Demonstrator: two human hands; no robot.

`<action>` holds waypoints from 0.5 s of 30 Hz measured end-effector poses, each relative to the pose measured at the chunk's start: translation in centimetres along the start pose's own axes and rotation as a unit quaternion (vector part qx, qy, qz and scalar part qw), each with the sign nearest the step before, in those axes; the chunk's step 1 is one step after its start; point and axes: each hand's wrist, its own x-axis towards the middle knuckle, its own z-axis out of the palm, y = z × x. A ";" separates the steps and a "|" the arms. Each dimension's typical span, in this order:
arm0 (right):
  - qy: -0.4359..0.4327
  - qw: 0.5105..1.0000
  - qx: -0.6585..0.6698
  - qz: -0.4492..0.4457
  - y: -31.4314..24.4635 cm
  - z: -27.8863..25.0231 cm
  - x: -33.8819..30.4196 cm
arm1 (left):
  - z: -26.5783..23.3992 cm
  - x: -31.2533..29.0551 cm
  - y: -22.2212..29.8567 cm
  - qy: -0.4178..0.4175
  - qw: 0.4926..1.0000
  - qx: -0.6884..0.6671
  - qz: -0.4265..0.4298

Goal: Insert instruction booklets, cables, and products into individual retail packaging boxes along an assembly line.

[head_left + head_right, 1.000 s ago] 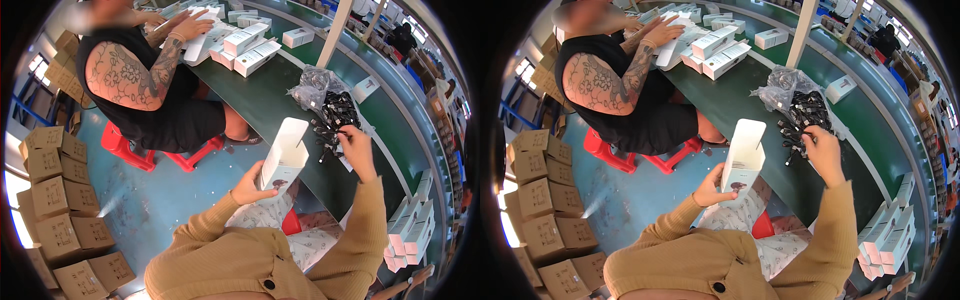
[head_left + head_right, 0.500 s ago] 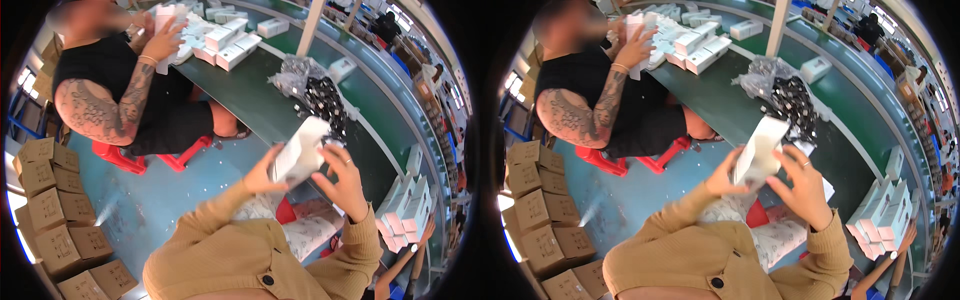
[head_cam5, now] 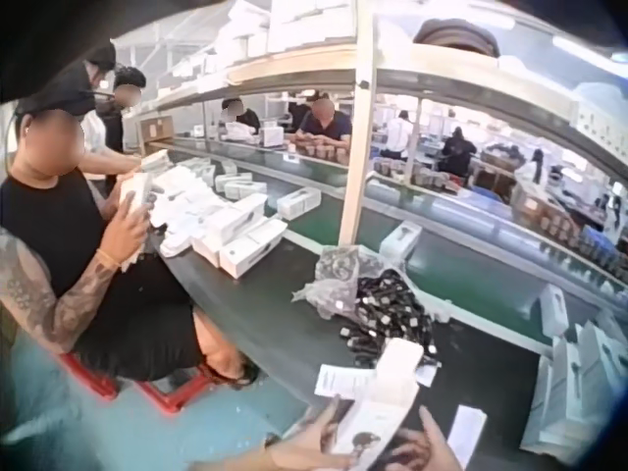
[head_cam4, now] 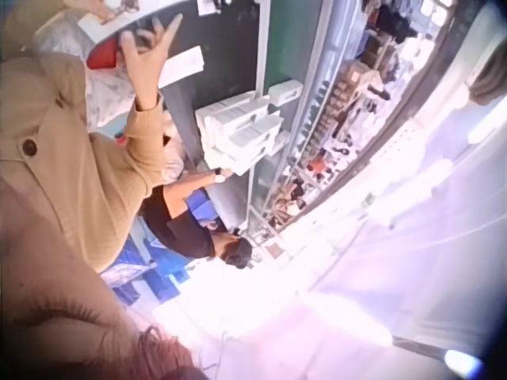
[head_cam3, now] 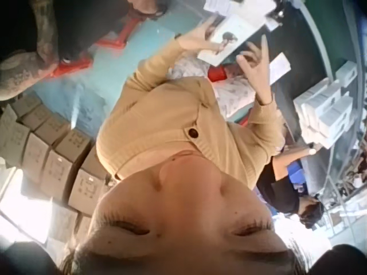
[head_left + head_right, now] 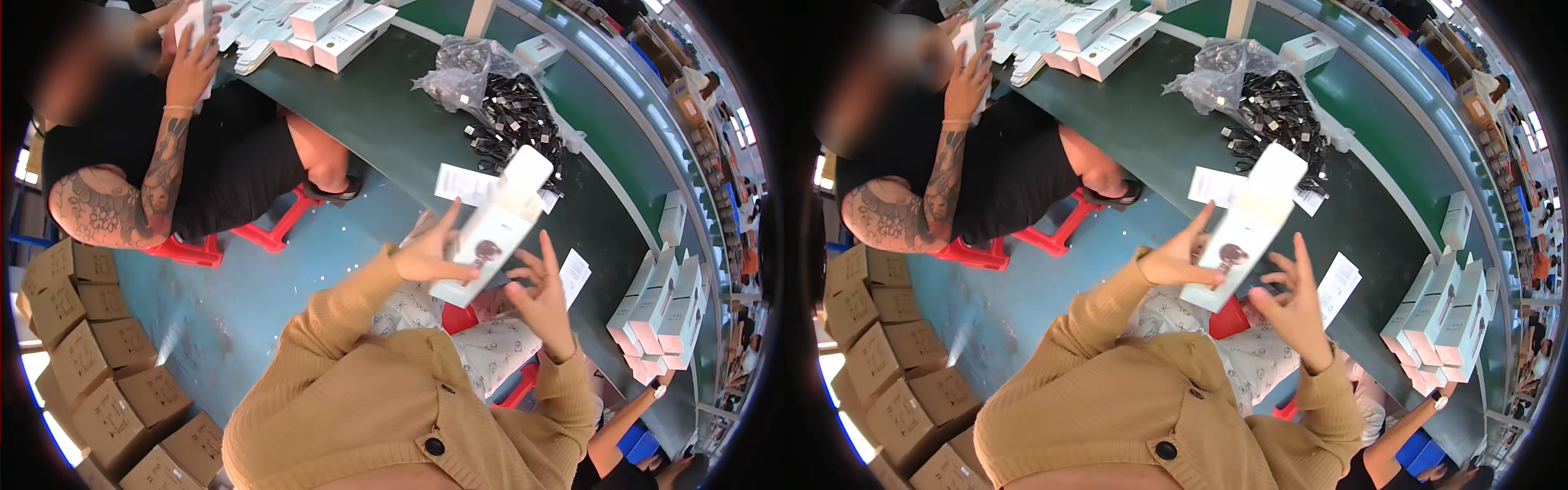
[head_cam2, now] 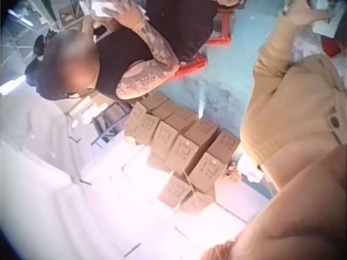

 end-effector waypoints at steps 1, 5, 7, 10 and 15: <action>-0.008 1.000 0.019 -0.014 0.0 1.2 0.2 | 1.2 0.3 0.0 -0.006 1.000 0.003 0.023; 0.020 0.999 0.022 0.021 -0.4 2.2 1.1 | 2.6 0.1 -0.6 0.005 0.999 -0.031 0.041; 0.022 0.994 0.093 0.059 0.1 2.0 0.9 | 3.2 -0.1 -0.6 0.000 0.999 -0.028 0.041; 0.033 0.998 0.055 -0.020 1.8 0.9 0.3 | 4.5 2.1 -2.8 0.029 0.978 0.169 0.121; 0.138 0.990 0.002 0.019 0.2 -2.6 -1.8 | 7.7 2.5 3.7 -0.044 0.973 0.214 0.067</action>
